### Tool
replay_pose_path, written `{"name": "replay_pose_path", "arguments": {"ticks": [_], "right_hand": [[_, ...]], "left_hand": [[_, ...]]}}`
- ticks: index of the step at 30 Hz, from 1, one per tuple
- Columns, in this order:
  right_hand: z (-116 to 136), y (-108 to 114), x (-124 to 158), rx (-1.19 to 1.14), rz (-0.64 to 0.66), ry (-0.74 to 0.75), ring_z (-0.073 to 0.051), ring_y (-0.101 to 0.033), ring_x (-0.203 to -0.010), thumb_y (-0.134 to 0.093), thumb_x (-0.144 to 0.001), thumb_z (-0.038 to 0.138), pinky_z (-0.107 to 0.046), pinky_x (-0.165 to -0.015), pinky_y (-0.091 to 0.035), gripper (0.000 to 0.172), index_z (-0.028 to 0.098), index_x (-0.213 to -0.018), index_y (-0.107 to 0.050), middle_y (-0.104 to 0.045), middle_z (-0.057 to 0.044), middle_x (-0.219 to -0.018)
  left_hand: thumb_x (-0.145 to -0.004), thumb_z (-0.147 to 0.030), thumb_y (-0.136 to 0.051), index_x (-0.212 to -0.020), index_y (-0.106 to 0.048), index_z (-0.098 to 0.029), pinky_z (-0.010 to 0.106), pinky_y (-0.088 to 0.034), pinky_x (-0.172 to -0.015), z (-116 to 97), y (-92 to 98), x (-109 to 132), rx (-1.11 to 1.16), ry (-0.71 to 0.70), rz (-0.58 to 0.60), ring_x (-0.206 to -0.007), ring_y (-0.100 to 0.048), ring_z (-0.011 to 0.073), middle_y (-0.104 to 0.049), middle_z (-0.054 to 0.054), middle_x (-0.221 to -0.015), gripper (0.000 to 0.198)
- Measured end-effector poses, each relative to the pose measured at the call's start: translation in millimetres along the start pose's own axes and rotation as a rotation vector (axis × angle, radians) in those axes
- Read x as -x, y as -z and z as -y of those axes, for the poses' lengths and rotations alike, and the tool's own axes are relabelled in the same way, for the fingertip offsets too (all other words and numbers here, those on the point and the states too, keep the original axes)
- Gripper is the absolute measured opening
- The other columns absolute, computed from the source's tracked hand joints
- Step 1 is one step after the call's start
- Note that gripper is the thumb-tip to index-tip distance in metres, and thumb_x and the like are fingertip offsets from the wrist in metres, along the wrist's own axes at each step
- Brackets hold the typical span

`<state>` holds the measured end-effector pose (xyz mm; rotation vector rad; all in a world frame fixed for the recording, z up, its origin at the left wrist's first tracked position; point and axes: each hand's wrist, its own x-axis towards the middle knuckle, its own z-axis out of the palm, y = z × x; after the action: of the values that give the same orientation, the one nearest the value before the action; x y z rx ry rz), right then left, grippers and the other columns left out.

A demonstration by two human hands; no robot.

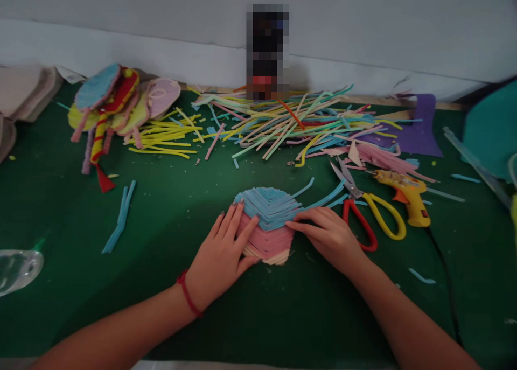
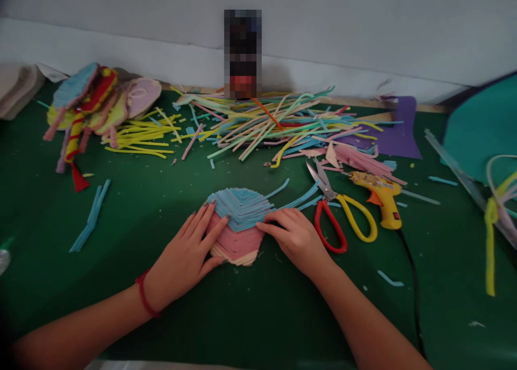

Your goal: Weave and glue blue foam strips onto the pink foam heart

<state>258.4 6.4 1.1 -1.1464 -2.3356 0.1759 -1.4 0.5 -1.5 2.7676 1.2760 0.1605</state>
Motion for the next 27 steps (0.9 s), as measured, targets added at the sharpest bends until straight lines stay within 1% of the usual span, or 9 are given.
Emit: {"name": "replay_pose_path", "arguments": {"ticks": [3,6,9,11,13,16,20,24,27], "right_hand": [[0.6,-0.3,0.7,0.001,0.007,-0.003,-0.016,-0.062,-0.086,-0.044,-0.090,0.008,-0.032,-0.074,-0.047,0.032,0.025,-0.106,-0.066,-0.069,-0.005,-0.095],[1.3,-0.6,1.2,-0.002,0.012,-0.014,-0.016,-0.062,-0.086,-0.045,-0.090,0.008,-0.032,-0.074,-0.048,0.032,0.025,-0.106,-0.066,-0.069,-0.005,-0.094],[1.5,-1.4,1.9,-0.012,0.021,-0.045,-0.016,-0.062,-0.086,-0.045,-0.091,0.010,-0.033,-0.075,-0.048,0.031,0.027,-0.106,-0.067,-0.069,-0.005,-0.095],[1.1,-2.1,2.4,-0.020,0.025,-0.055,-0.017,-0.062,-0.086,-0.046,-0.091,0.011,-0.033,-0.076,-0.048,0.031,0.027,-0.107,-0.067,-0.069,-0.005,-0.095],[0.7,-2.3,2.7,-0.023,0.028,-0.059,-0.017,-0.062,-0.085,-0.046,-0.091,0.011,-0.033,-0.076,-0.049,0.031,0.028,-0.107,-0.067,-0.069,-0.005,-0.095],[0.2,-2.3,2.7,-0.023,0.031,-0.055,-0.017,-0.062,-0.085,-0.046,-0.090,0.011,-0.034,-0.075,-0.049,0.032,0.028,-0.107,-0.067,-0.069,-0.005,-0.094],[0.8,-3.2,2.3,-0.025,0.034,-0.044,-0.017,-0.061,-0.086,-0.047,-0.090,0.009,-0.034,-0.076,-0.049,0.032,0.027,-0.107,-0.067,-0.069,-0.006,-0.095],[1.0,-2.0,1.3,-0.021,0.031,-0.038,-0.017,-0.062,-0.086,-0.049,-0.090,0.010,-0.033,-0.076,-0.049,0.029,0.025,-0.106,-0.067,-0.069,-0.005,-0.095],[-3.1,5.5,1.0,-0.033,0.016,-0.030,-0.016,-0.063,-0.086,-0.051,-0.089,0.010,-0.033,-0.076,-0.049,0.027,0.025,-0.106,-0.067,-0.069,-0.005,-0.095]], "left_hand": [[-0.090,-0.055,-0.041,-0.144,-0.034,-0.014,0.052,-0.034,-0.107,0.2,1.9,-0.6,-0.043,0.064,-0.003,-0.138,-0.029,0.0362,-0.028,0.022,-0.151,0.067],[-0.089,-0.052,-0.046,-0.143,-0.036,-0.017,0.053,-0.034,-0.106,0.9,4.1,-1.8,-0.049,0.090,0.004,-0.137,-0.030,0.0371,-0.029,0.022,-0.150,0.065],[-0.090,-0.048,-0.047,-0.143,-0.037,-0.019,0.053,-0.032,-0.107,0.7,6.5,-2.7,-0.046,0.104,-0.003,-0.137,-0.030,0.0367,-0.030,0.021,-0.150,0.061],[-0.091,-0.050,-0.044,-0.142,-0.038,-0.019,0.053,-0.030,-0.108,-0.9,7.6,-2.5,-0.041,0.077,-0.025,-0.138,-0.029,0.0364,-0.029,0.021,-0.150,0.061],[-0.090,-0.056,-0.040,-0.143,-0.036,-0.020,0.051,-0.029,-0.109,-3.5,7.5,-1.8,-0.020,-0.013,-0.029,-0.139,-0.028,0.0342,-0.030,0.019,-0.151,0.064],[-0.087,-0.064,-0.037,-0.143,-0.036,-0.024,0.050,-0.030,-0.108,-7.2,4.5,-0.3,0.016,-0.139,0.021,-0.139,-0.029,0.0315,-0.031,0.017,-0.151,0.069],[-0.084,-0.065,-0.042,-0.142,-0.037,-0.026,0.053,-0.030,-0.106,-8.7,-0.3,0.3,0.028,-0.147,0.059,-0.138,-0.030,0.0350,-0.029,0.016,-0.152,0.070],[-0.086,-0.065,-0.037,-0.142,-0.037,-0.026,0.053,-0.030,-0.107,-8.4,-1.1,0.4,0.028,-0.149,0.063,-0.138,-0.029,0.0339,-0.029,0.015,-0.152,0.069],[-0.085,-0.065,-0.040,-0.143,-0.035,-0.025,0.053,-0.030,-0.106,-8.3,-1.2,0.7,0.014,-0.147,0.068,-0.138,-0.029,0.0337,-0.029,0.016,-0.151,0.070]]}}
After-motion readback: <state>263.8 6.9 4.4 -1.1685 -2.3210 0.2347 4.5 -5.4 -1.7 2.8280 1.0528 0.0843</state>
